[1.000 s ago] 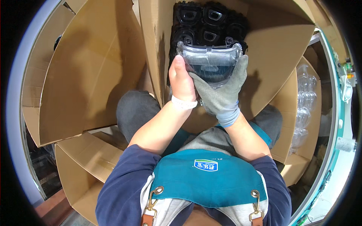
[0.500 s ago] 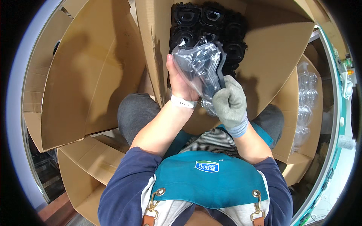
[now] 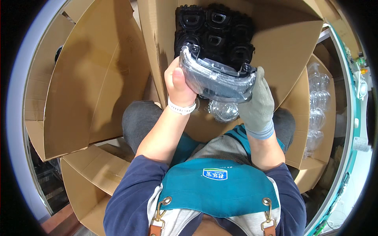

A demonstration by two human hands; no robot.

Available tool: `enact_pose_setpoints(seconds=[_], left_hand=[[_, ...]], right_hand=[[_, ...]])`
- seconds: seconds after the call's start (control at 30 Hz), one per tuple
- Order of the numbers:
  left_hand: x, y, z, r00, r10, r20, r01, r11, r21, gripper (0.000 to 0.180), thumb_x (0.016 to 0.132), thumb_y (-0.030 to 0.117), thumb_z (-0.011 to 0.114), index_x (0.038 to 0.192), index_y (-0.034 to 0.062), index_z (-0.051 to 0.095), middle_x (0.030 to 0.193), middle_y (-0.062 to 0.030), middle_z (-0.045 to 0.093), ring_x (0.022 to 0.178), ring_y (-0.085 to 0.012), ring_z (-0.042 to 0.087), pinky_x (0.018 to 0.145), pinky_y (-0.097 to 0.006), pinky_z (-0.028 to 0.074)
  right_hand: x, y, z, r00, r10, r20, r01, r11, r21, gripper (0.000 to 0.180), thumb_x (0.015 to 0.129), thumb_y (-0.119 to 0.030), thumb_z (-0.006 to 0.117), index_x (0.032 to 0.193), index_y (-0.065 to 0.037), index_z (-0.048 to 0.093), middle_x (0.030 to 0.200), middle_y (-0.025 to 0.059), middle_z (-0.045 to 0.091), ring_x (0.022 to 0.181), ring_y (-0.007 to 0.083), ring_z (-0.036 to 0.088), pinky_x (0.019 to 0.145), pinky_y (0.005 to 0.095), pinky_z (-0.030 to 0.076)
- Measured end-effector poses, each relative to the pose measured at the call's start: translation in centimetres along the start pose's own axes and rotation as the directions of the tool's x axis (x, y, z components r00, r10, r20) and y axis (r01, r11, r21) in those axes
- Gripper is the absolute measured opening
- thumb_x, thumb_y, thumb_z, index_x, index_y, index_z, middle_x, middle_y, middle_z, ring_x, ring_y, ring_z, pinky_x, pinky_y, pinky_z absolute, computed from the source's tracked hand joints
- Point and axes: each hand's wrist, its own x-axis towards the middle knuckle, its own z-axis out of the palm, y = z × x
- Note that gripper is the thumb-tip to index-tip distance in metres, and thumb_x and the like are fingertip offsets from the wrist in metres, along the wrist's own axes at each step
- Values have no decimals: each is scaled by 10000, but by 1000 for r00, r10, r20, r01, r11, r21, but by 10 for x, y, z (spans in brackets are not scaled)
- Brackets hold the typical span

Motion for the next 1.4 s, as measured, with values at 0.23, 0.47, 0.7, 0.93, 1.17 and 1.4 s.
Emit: enact_pose_setpoints(seconds=[0.23,0.47,0.7,0.93,1.17,1.4], left_hand=[[-11,2,8,998,31,-53,-27,997,73,812,751,690,619,1085,-48,555,934,-72,639,835,-161,626,766,-287,517],[-10,24,23,979,197,-57,-156,896,416,805,770,766,474,952,-15,530,831,-65,548,771,-161,554,695,-288,467],[-16,32,32,984,157,-85,-130,957,260,458,831,496,404,772,42,422,709,-87,454,690,-194,437,645,-334,364],[-4,19,16,980,-23,-200,97,925,368,465,842,516,397,767,62,469,684,-75,477,656,-178,446,662,-316,402],[6,12,26,801,-478,-361,361,866,-345,519,860,544,458,952,49,582,966,-85,592,919,-225,528,856,-356,395],[6,25,7,918,194,346,-302,908,292,732,819,665,485,1027,-34,548,913,-163,614,852,-217,604,813,-328,474]], right_hand=[[4,-19,0,979,169,-115,-172,985,-15,657,670,12,782,1263,39,500,1047,103,660,909,205,652,843,300,512],[-4,-37,10,916,400,29,-306,649,697,696,572,-10,859,1142,17,461,1013,95,570,948,212,587,840,326,496],[-16,-19,17,999,12,47,-32,892,452,669,488,-183,935,1031,-104,551,964,81,576,856,222,602,720,337,488],[-9,-36,22,943,333,-5,-263,753,603,696,517,-268,912,1038,23,554,937,127,577,808,239,581,733,335,470],[7,-16,5,977,24,210,-58,986,157,570,471,-160,878,940,-5,593,928,146,593,825,310,591,731,370,496],[16,-17,-17,970,-127,209,110,990,90,404,525,-252,849,797,-40,639,790,102,593,746,288,598,693,377,484]])
